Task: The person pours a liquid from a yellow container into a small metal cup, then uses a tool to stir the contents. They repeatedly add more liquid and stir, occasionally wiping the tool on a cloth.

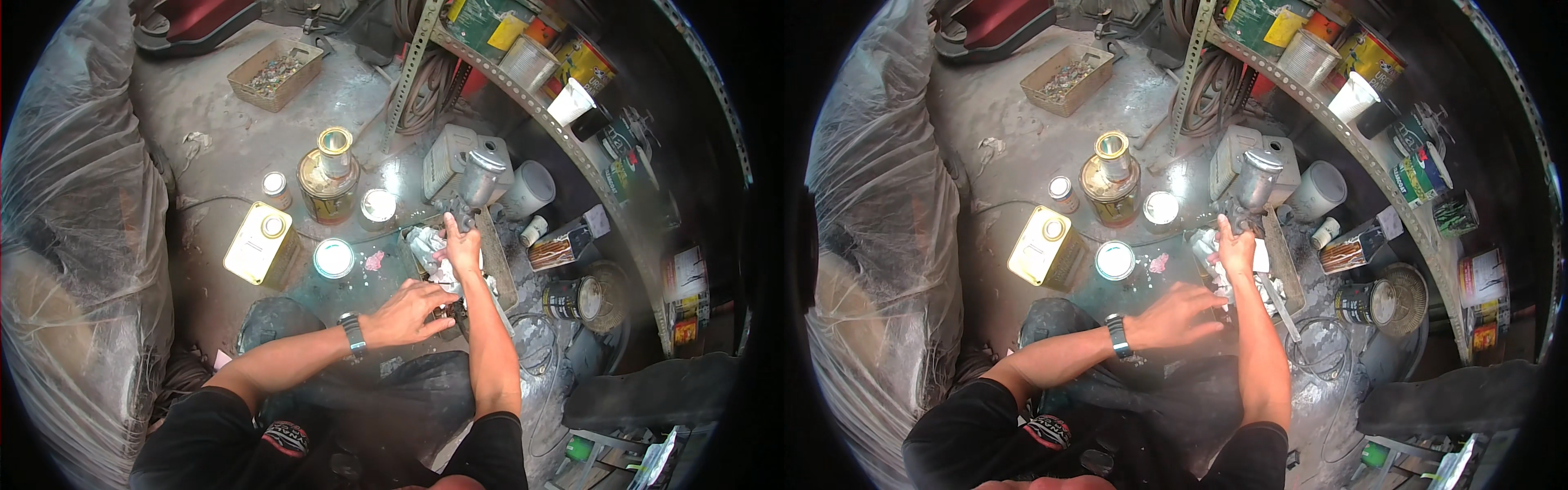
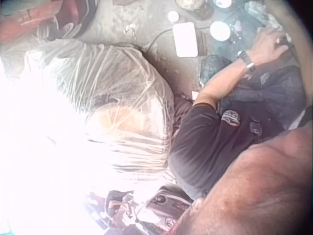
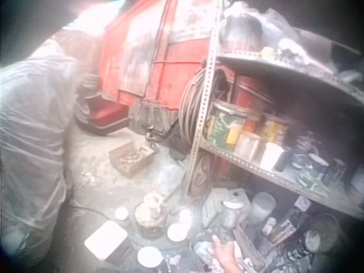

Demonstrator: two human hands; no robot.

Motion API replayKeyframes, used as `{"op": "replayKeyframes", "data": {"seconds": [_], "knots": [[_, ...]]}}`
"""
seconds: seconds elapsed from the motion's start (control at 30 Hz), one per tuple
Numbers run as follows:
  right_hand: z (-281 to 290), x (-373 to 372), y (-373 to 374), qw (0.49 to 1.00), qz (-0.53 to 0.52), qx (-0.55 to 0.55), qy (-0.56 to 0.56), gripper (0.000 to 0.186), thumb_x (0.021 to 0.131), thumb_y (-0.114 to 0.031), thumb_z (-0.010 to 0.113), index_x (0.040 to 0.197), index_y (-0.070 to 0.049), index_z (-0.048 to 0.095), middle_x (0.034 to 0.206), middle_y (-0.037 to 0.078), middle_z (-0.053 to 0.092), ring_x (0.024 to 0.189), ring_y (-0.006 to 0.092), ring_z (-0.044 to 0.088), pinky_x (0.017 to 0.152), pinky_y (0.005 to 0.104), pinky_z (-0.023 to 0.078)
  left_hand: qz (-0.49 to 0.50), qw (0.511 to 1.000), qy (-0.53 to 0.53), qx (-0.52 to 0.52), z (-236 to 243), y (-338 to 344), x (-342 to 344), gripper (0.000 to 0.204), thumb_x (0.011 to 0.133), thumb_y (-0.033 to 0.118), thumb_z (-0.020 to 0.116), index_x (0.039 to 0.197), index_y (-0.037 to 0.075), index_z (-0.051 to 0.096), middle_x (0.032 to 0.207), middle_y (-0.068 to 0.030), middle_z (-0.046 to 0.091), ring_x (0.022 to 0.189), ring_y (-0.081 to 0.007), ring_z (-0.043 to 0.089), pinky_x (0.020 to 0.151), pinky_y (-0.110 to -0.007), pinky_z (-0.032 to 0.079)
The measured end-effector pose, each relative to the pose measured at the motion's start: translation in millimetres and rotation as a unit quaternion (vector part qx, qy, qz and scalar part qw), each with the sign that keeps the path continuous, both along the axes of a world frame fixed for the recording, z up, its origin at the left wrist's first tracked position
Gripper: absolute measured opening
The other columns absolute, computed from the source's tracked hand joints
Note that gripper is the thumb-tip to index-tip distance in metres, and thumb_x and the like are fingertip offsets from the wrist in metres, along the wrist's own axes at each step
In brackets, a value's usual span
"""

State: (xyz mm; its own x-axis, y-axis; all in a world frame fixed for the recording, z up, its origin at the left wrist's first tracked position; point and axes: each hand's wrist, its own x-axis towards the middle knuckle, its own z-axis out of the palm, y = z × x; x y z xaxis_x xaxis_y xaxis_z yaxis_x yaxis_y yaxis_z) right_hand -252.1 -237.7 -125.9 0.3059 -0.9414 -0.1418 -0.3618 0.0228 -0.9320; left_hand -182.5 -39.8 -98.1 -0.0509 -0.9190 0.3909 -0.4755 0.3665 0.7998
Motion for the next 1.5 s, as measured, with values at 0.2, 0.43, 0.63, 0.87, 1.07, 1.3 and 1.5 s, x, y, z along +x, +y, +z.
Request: {"op": "replayKeyframes", "data": {"seconds": [0.2,0.43,0.63,0.87,1.07,1.3,1.5], "knots": [[-7,0,-3,1.000,0.007,0.004,0.000,0.051,0.099,-0.041,0.070,0.107,0.010,0.065,0.079,0.016,0.069,0.043,0.0248,0.063,0.038,0.0364,0.051,0.001,1.000,-0.004,0.008,-2,-2,1,0.044,0.095,0.028,0.072,0.132,0.005,0.063,0.112,-0.0129,0.069,0.108,-0.0316,0.064,0.099,-0.045,0.044],[-11,2,-3,1.000,0.025,0.000,0.014,0.048,0.102,-0.039,0.067,0.120,0.005,0.059,0.078,0.014,0.067,0.044,0.0254,0.065,0.035,0.0332,0.050,0.002,0.999,0.002,0.033,-1,-2,7,0.044,0.095,0.029,0.072,0.132,0.006,0.065,0.113,-0.0114,0.070,0.108,-0.0308,0.065,0.098,-0.045,0.043],[-13,5,3,1.000,0.014,0.014,-0.003,0.049,0.102,-0.038,0.067,0.122,0.005,0.057,0.080,0.013,0.067,0.045,0.0261,0.065,0.035,0.0335,0.050,0.002,0.999,-0.005,0.044,-3,-3,8,0.044,0.095,0.029,0.072,0.133,0.007,0.065,0.113,-0.0095,0.071,0.107,-0.0298,0.066,0.097,-0.044,0.043],[-14,2,-1,1.000,0.019,0.015,-0.002,0.044,0.102,-0.037,0.066,0.120,0.003,0.059,0.080,0.011,0.064,0.045,0.0249,0.064,0.035,0.0328,0.050,0.007,1.000,-0.002,0.028,-1,0,7,0.043,0.094,0.028,0.073,0.132,0.008,0.066,0.110,-0.0077,0.071,0.105,-0.0283,0.066,0.097,-0.043,0.042],[-12,-1,-1,1.000,0.026,0.013,0.002,0.041,0.104,-0.035,0.065,0.118,0.003,0.059,0.085,0.012,0.065,0.045,0.0240,0.064,0.036,0.0321,0.052,0.008,1.000,-0.001,0.028,-2,-1,7,0.043,0.094,0.027,0.073,0.132,0.008,0.066,0.110,-0.0077,0.071,0.105,-0.0283,0.066,0.096,-0.043,0.043],[-23,-2,-1,0.999,0.049,0.004,0.005,0.043,0.103,-0.035,0.065,0.120,0.004,0.058,0.086,0.015,0.066,0.046,0.0245,0.065,0.036,0.0322,0.052,0.000,0.999,-0.005,0.031,-2,-3,5,0.044,0.093,0.027,0.074,0.131,0.008,0.065,0.111,-0.0077,0.071,0.106,-0.0285,0.066,0.095,-0.043,0.043],[-20,1,1,0.998,0.026,0.055,-0.018,0.056,0.100,-0.040,0.069,0.129,0.007,0.056,0.088,0.019,0.068,0.048,0.0271,0.067,0.040,0.0353,0.054,0.004,0.999,-0.002,0.037,-2,-1,8,0.044,0.093,0.027,0.074,0.132,0.008,0.065,0.111,-0.0078,0.071,0.106,-0.0287,0.066,0.095,-0.043,0.043]]}}
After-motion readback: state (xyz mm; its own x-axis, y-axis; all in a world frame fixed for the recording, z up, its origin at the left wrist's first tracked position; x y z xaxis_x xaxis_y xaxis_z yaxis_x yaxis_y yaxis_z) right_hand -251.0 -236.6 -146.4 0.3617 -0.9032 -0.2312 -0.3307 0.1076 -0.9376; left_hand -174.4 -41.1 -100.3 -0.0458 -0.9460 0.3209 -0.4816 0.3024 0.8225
